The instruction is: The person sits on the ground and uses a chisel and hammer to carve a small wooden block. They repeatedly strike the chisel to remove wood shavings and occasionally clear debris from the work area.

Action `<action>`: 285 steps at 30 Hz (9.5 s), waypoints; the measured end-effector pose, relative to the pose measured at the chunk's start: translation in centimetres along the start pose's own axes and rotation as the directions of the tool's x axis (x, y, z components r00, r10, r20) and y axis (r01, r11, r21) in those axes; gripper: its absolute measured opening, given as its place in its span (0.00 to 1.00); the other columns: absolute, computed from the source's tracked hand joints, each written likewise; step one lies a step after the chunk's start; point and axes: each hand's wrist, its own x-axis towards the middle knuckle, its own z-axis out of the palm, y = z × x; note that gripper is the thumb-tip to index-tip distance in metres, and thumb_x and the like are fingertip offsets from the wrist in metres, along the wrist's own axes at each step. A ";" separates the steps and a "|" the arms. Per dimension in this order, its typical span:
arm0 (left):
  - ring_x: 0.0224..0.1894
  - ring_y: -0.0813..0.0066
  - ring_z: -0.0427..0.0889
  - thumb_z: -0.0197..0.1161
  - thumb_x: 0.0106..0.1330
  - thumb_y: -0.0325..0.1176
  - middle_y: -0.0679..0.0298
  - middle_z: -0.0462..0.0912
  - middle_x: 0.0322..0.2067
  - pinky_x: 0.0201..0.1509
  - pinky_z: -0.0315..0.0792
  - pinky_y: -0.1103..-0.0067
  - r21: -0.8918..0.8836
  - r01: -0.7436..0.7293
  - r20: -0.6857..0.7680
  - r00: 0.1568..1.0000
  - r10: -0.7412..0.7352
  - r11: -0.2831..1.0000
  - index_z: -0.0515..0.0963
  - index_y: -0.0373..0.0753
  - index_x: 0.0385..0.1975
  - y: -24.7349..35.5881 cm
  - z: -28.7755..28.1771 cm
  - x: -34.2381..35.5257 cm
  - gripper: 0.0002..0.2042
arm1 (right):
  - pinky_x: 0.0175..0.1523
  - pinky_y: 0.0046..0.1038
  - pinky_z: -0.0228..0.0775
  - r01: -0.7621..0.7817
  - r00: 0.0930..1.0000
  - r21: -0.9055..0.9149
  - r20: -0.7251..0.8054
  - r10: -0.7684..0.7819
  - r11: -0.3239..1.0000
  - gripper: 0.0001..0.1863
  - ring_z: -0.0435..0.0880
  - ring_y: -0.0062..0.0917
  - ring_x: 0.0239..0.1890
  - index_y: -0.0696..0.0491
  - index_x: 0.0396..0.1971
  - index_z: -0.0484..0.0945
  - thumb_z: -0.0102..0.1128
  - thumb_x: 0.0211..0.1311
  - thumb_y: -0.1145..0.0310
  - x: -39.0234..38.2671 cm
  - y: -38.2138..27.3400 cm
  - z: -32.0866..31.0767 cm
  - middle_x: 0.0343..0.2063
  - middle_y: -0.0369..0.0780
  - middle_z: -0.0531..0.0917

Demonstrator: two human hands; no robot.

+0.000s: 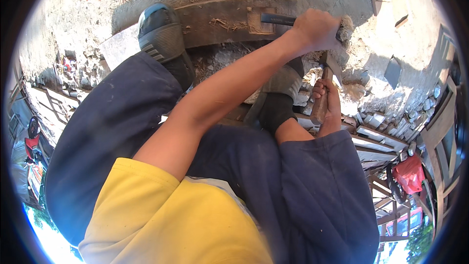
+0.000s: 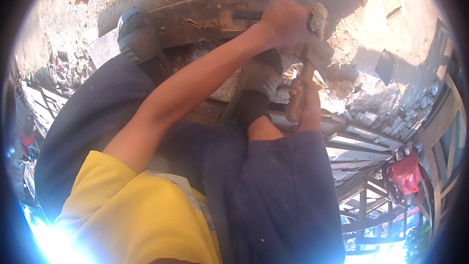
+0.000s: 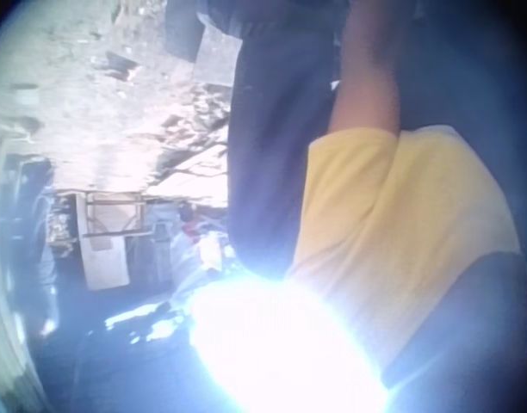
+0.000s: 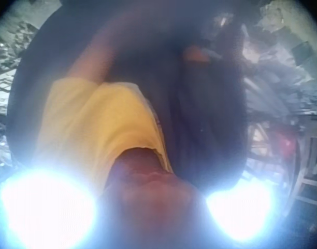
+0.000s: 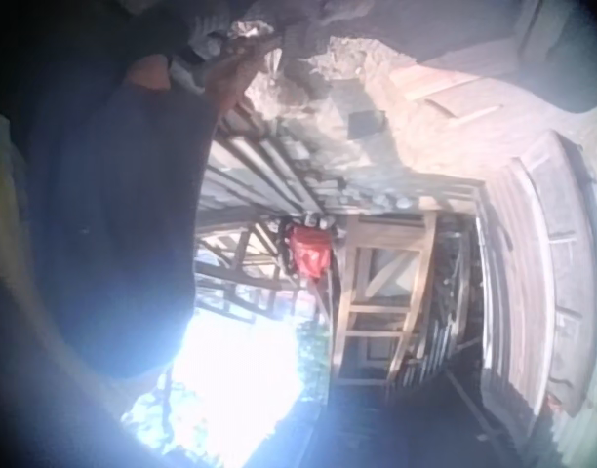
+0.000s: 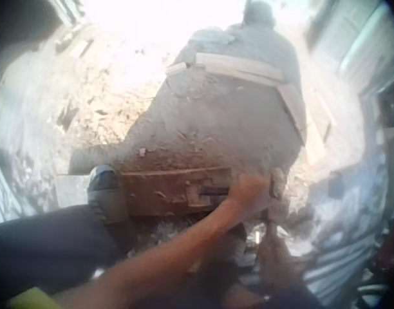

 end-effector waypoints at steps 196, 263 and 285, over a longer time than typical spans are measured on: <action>0.26 0.64 0.82 0.64 0.49 0.34 0.56 0.81 0.22 0.33 0.75 0.73 0.357 -0.066 0.334 0.940 -0.061 0.932 0.79 0.36 0.25 1.3 -20.0 -5.1 0.09 | 0.25 0.21 0.66 0.168 0.918 0.012 0.362 -0.161 0.986 0.10 0.72 0.16 0.21 0.53 0.36 0.70 0.56 0.60 0.64 3.1 2.4 -2.6 0.23 0.34 0.74; 0.29 0.60 0.82 0.61 0.50 0.33 0.54 0.81 0.26 0.34 0.73 0.71 -0.421 -0.039 -0.287 0.954 -0.092 0.906 0.78 0.34 0.30 -3.3 -9.1 2.7 0.10 | 0.17 0.22 0.63 0.250 0.968 -0.380 0.076 -0.239 0.891 0.06 0.69 0.18 0.13 0.55 0.25 0.67 0.54 0.52 0.72 2.0 2.6 -0.6 0.16 0.36 0.70; 0.36 0.52 0.79 0.66 0.45 0.38 0.50 0.79 0.31 0.42 0.73 0.64 0.504 -0.075 0.490 0.846 -0.213 0.860 0.77 0.33 0.29 -9.0 -13.8 -3.5 0.16 | 0.19 0.21 0.63 0.173 0.983 -0.244 0.107 -0.150 0.954 0.07 0.68 0.16 0.13 0.55 0.27 0.69 0.56 0.51 0.71 3.1 3.2 -2.0 0.17 0.34 0.71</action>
